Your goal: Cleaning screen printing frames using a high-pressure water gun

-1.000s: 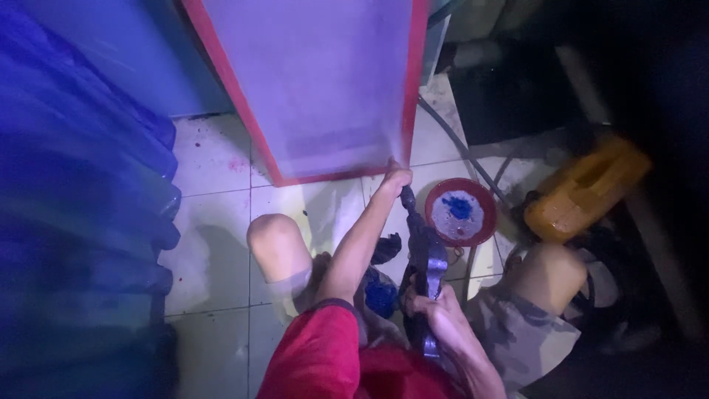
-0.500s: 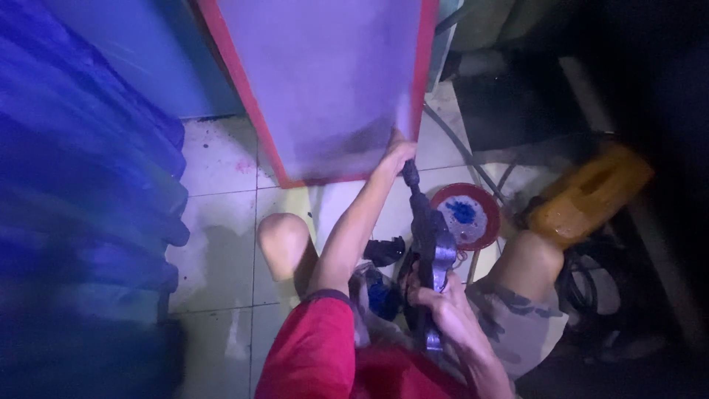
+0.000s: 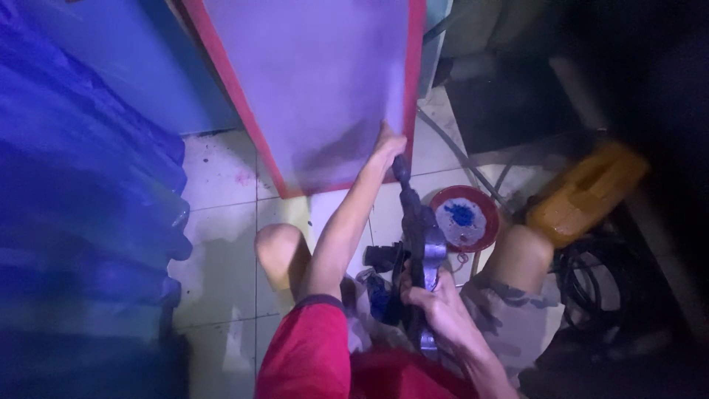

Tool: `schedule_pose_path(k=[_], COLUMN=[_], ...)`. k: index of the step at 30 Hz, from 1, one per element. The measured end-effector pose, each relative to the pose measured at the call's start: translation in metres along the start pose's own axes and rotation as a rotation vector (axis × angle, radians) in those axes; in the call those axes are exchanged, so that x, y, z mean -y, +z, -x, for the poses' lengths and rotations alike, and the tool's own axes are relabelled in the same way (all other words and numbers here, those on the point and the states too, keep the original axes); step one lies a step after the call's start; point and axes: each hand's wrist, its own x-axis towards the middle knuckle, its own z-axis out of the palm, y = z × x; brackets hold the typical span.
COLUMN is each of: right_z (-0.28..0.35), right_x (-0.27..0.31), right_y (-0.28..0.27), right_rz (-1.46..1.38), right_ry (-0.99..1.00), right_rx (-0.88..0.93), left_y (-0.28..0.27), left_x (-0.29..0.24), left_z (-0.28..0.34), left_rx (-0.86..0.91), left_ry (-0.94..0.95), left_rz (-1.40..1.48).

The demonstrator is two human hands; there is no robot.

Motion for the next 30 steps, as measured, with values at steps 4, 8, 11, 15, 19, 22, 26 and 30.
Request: schedule_pose_path(k=[4,8,11,15,19,22,26,30], right_z=[-0.002,0.004,0.0,0.0,-0.003,0.0,-0.011,-0.02], right_x=[-0.01,0.003,-0.001,-0.004,-0.002,0.009,0.008,0.01], right_y=[-0.001,0.006,0.006,0.008,0.01,0.015,0.018,0.026], right_rz=[0.059,0.086,0.075,0.061,0.02,0.027,-0.105,0.052], right_ry=[0.046,0.123,-0.092,-0.003,-0.13,-0.05,-0.116,-0.173], right_rx=[0.019,-0.026,0.05,-0.009,0.084,0.029,0.076,0.086], left_y=[-0.004,-0.002,0.0,-0.001,-0.001,-0.002,-0.009,-0.016], left_x=[-0.034,-0.052,-0.072,-0.079,-0.082,-0.089,-0.104,-0.117], left_z=[0.041,0.021,-0.009,-0.01,-0.008,-0.012,-0.031,-0.047], left_rx=[-0.06,-0.061,-0.065,-0.072,-0.075,-0.077,-0.075,-0.085], left_ry=[-0.227,-0.203,-0.195,-0.179,-0.156,-0.134,-0.111,-0.095], left_rz=[-0.496,-0.49,-0.48,-0.463,-0.444,-0.435,-0.422,-0.413])
